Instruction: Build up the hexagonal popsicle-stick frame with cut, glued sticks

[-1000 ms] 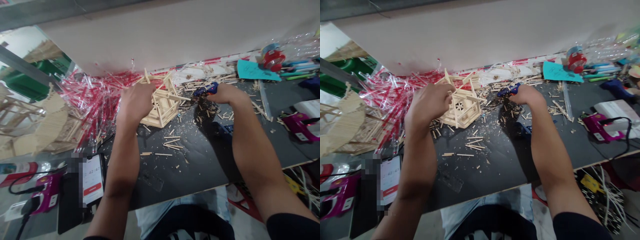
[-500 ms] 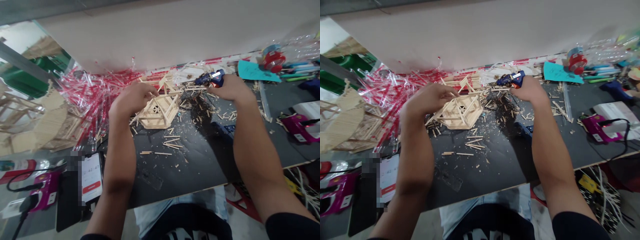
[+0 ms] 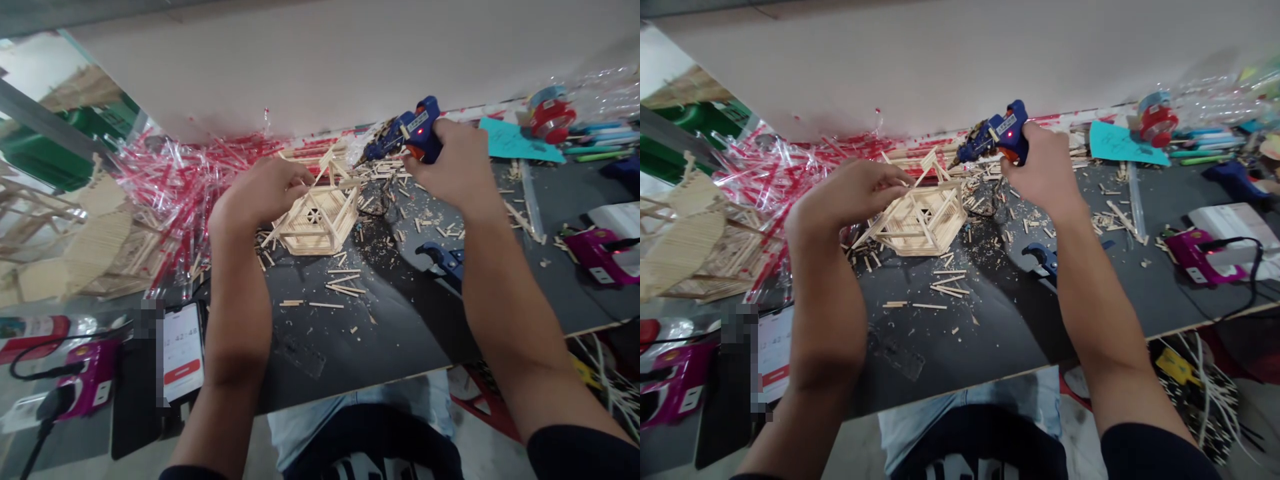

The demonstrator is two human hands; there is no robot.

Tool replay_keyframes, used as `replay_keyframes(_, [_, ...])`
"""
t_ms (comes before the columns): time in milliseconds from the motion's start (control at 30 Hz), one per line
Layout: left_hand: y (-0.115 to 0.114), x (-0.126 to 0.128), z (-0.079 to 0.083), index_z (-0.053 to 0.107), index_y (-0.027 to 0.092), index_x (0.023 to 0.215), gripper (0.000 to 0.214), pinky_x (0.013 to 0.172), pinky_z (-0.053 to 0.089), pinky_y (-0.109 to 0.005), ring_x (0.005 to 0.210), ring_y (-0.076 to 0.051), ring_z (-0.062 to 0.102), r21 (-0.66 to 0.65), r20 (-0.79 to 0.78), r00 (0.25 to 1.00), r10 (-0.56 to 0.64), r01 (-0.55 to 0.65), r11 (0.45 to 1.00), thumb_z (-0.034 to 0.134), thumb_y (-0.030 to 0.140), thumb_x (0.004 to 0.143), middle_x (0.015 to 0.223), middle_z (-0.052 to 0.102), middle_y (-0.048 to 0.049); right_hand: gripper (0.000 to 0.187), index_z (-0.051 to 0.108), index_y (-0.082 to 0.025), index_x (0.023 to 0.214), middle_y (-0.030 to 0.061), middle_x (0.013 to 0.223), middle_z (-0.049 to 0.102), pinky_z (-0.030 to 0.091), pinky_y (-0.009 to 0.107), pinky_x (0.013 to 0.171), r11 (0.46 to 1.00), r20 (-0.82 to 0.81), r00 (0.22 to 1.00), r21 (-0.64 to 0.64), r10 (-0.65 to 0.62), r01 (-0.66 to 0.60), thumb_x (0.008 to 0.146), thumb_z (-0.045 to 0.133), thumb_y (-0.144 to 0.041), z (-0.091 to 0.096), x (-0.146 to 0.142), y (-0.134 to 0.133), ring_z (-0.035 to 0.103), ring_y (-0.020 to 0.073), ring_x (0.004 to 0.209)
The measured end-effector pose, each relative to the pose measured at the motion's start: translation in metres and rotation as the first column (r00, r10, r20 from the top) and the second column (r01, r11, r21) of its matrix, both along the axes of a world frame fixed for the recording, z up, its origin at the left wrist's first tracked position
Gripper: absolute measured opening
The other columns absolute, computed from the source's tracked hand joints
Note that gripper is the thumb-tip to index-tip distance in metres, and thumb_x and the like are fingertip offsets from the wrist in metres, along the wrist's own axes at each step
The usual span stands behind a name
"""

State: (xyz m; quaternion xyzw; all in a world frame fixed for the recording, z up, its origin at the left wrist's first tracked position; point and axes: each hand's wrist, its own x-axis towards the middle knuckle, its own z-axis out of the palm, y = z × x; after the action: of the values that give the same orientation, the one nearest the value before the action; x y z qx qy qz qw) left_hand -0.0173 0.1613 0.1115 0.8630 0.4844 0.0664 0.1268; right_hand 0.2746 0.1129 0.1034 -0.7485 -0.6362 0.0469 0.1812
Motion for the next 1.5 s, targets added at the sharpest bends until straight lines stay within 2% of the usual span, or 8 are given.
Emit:
replay_keyframes(100, [-0.004, -0.003, 0.006, 0.085, 0.025, 0.119, 0.036, 0.108, 0.057, -0.042, 0.111, -0.03, 0.077, 0.007, 0.025, 1.0, 0.012, -0.012, 1.0, 0.059, 0.032, 0.095, 0.115, 0.085, -0.0068, 0.031, 0.071, -0.027, 0.119, 0.0183, 0.112, 0.08, 0.053, 0.048, 0.101, 0.999, 0.009, 1.0, 0.044, 0.023, -0.023, 0.1, 0.061, -0.049, -0.006, -0.003, 0.002, 0.07, 0.0406, 0.116])
replay_keyframes(233, [-0.006, -0.006, 0.01, 0.084, 0.021, 0.122, 0.038, 0.11, 0.056, -0.046, 0.114, -0.032, 0.077, -0.015, 0.039, 0.999, -0.019, 0.019, 1.0, 0.06, 0.035, 0.096, 0.119, 0.085, -0.0101, 0.029, 0.07, -0.024, 0.114, 0.0186, 0.106, 0.078, 0.054, 0.052, 0.092, 0.992, 0.048, 0.998, 0.118, 0.049, -0.054, 0.097, 0.065, -0.047, -0.021, 0.0, 0.01, 0.073, 0.0421, 0.105])
replay_keyframes(367, [-0.007, -0.008, 0.01, 0.083, 0.02, 0.124, 0.039, 0.11, 0.056, -0.047, 0.115, -0.032, 0.076, -0.031, 0.045, 0.998, -0.038, 0.04, 0.999, 0.06, 0.037, 0.097, 0.12, 0.085, -0.0105, 0.031, 0.069, -0.024, 0.118, 0.0171, 0.104, 0.077, 0.053, 0.052, 0.089, 0.981, 0.08, 0.991, 0.15, 0.109, -0.12, 0.099, 0.06, -0.048, -0.03, 0.003, 0.014, 0.071, 0.0413, 0.103])
replay_keyframes(467, [-0.007, -0.009, 0.01, 0.083, 0.021, 0.125, 0.04, 0.11, 0.056, -0.048, 0.114, -0.033, 0.076, -0.043, 0.051, 0.998, -0.035, 0.037, 0.998, 0.061, 0.038, 0.097, 0.118, 0.085, -0.0103, 0.037, 0.069, -0.025, 0.123, 0.0173, 0.104, 0.077, 0.053, 0.053, 0.089, 0.983, 0.106, 0.988, 0.13, 0.112, -0.126, 0.101, 0.055, -0.051, -0.028, 0.001, 0.012, 0.07, 0.0423, 0.104])
replay_keyframes(700, [-0.008, -0.01, 0.013, 0.083, 0.018, 0.121, 0.04, 0.105, 0.057, -0.046, 0.107, -0.032, 0.077, -0.067, 0.039, 0.998, -0.042, 0.045, 0.997, 0.059, 0.039, 0.096, 0.112, 0.085, -0.0113, 0.047, 0.066, -0.025, 0.138, 0.0196, 0.107, 0.078, 0.05, 0.053, 0.094, 0.997, 0.148, 0.986, -0.015, 0.084, -0.082, 0.107, 0.044, -0.053, -0.01, -0.01, 0.004, 0.067, 0.0433, 0.111])
replay_keyframes(833, [-0.006, -0.011, 0.012, 0.083, 0.017, 0.12, 0.041, 0.104, 0.057, -0.046, 0.107, -0.032, 0.077, -0.064, 0.043, 0.998, -0.043, 0.046, 0.997, 0.06, 0.04, 0.096, 0.112, 0.085, -0.0115, 0.05, 0.065, -0.022, 0.139, 0.0208, 0.114, 0.077, 0.049, 0.051, 0.093, 0.997, 0.162, 0.984, -0.03, 0.074, -0.07, 0.107, 0.042, -0.052, -0.01, -0.012, 0.005, 0.067, 0.0438, 0.112])
replay_keyframes(1033, [-0.005, -0.013, 0.009, 0.082, 0.019, 0.124, 0.043, 0.109, 0.056, -0.049, 0.112, -0.033, 0.076, -0.081, 0.069, 0.996, -0.058, 0.064, 0.995, 0.061, 0.042, 0.095, 0.113, 0.084, -0.0109, 0.054, 0.062, -0.024, 0.148, 0.0214, 0.111, 0.076, 0.046, 0.053, 0.095, 0.994, 0.162, 0.982, -0.063, 0.099, -0.09, 0.108, 0.043, -0.054, -0.01, -0.01, 0.004, 0.065, 0.0454, 0.113])
replay_keyframes(1500, [-0.006, -0.011, 0.011, 0.083, 0.02, 0.122, 0.04, 0.109, 0.054, -0.046, 0.113, -0.032, 0.076, -0.095, 0.059, 0.998, -0.018, 0.023, 0.995, 0.063, 0.04, 0.095, 0.115, 0.084, -0.0102, 0.039, 0.069, -0.025, 0.128, 0.0186, 0.11, 0.077, 0.048, 0.052, 0.096, 0.996, 0.104, 0.991, 0.012, 0.085, -0.087, 0.105, 0.053, -0.051, -0.016, -0.004, 0.008, 0.068, 0.0437, 0.113])
